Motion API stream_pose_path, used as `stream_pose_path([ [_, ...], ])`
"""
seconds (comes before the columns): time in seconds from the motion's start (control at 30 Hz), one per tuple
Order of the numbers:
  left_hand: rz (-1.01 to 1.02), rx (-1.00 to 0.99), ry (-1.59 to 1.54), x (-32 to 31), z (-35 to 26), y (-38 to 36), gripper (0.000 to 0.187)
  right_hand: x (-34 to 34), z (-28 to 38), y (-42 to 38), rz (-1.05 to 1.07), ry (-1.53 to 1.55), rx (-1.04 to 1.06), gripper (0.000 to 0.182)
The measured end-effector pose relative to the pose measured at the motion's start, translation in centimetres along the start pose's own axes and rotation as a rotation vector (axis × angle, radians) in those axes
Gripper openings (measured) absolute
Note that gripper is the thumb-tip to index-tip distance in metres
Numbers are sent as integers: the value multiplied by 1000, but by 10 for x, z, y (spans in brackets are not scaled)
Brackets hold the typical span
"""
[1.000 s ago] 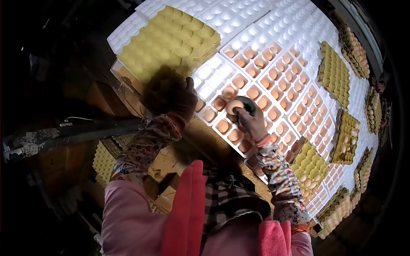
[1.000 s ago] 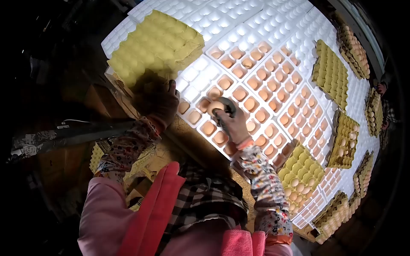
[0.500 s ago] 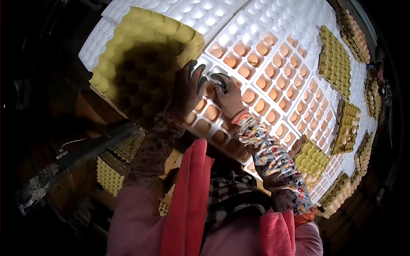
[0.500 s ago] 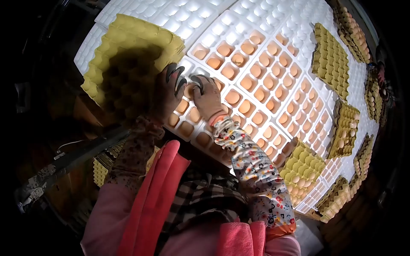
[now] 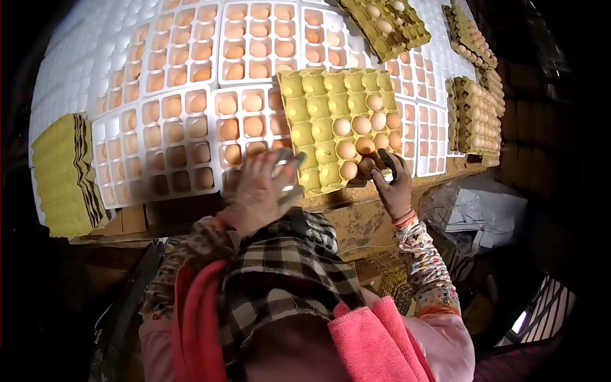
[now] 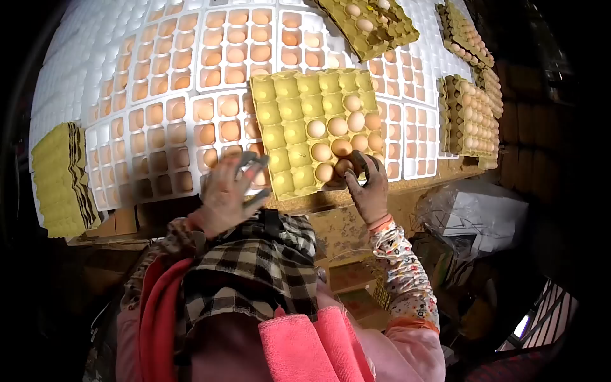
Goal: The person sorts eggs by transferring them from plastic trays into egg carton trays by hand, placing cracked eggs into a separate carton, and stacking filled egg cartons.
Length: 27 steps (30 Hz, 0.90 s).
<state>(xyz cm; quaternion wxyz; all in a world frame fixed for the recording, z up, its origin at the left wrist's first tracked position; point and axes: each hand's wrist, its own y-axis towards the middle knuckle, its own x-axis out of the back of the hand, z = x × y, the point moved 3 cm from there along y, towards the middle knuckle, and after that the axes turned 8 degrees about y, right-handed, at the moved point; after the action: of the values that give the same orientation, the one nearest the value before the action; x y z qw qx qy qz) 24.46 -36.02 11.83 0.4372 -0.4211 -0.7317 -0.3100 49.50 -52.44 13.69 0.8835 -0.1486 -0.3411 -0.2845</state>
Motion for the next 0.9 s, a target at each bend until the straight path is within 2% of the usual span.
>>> stream_pose_path([
  [0.03, 56, -95, 37, -34, -39, 14, 64, 6, -5, 7, 157, -276, 122, 55],
  [0.1, 158, -95, 47, -71, -88, 45, 60, 4, -16, 6, 413, -666, 310, 61],
  [0.13, 169, -98, 74, -84, -99, 61, 60, 0, -32, 4, 435, -721, 461, 60],
  [0.17, 306, -12, 111, -98, -105, 78, 57, -2, -38, 9, 364, -720, 524, 56],
  [0.2, 439, 82, 142, -108, -110, 86, 54, 5, -44, 16, 396, -580, 505, 54],
  [0.23, 322, 41, 208, -106, -109, 84, 47, 12, -48, 22, 431, -439, 484, 52],
  [0.3, 200, 193, -135, -86, -101, 80, 43, 21, -57, 34, 461, -156, 485, 49],
  [0.33, -90, 222, -307, -86, -92, 73, 37, 26, -60, 38, 484, 53, 345, 47],
  [0.37, -209, 330, -531, -72, -93, 73, 31, 31, -63, 41, 504, 258, 199, 46],
  [0.4, -194, 609, -949, -70, -81, 71, 28, 34, -66, 45, 529, 709, -78, 42],
  [0.43, -177, 889, -1371, -73, -74, 68, 26, 40, -64, 50, 424, 1016, -261, 37],
  [0.47, -192, 898, -1363, -74, -73, 73, 26, 44, -62, 58, 430, 1195, -337, 35],
  [0.5, -107, 870, -1273, -76, -71, 80, 27, 44, -61, 67, 435, 1374, -417, 33],
  [0.57, 72, 798, -1085, -78, -70, 92, 29, 36, -76, 93, 553, 884, -131, 35],
  [0.63, 53, 324, 182, -74, -103, 113, 38, 36, -17, 92, 763, -94, 101, 32],
  [0.67, 96, 212, 269, -95, -95, 115, 45, 26, -2, 78, 614, -430, 298, 30],
  [0.7, 95, 216, 271, -92, -94, 117, 45, -5, -27, 73, 504, -698, 536, 31],
  [0.77, 161, 311, -30, -76, -83, 119, 43, -22, -41, 79, 534, -753, 637, 29],
  [0.8, 132, 338, -212, -67, -76, 115, 38, -9, -34, 89, 636, -551, 509, 32],
  [0.83, 91, 500, -643, -65, -66, 107, 38, 13, -27, 103, 725, -350, 383, 36],
  [0.87, -18, 668, -1065, -62, -57, 99, 38, 34, -29, 111, 825, -15, 169, 33],
  [0.9, -156, 747, -1419, -56, -50, 97, 38, 44, -46, 112, 901, 452, -118, 37],
])
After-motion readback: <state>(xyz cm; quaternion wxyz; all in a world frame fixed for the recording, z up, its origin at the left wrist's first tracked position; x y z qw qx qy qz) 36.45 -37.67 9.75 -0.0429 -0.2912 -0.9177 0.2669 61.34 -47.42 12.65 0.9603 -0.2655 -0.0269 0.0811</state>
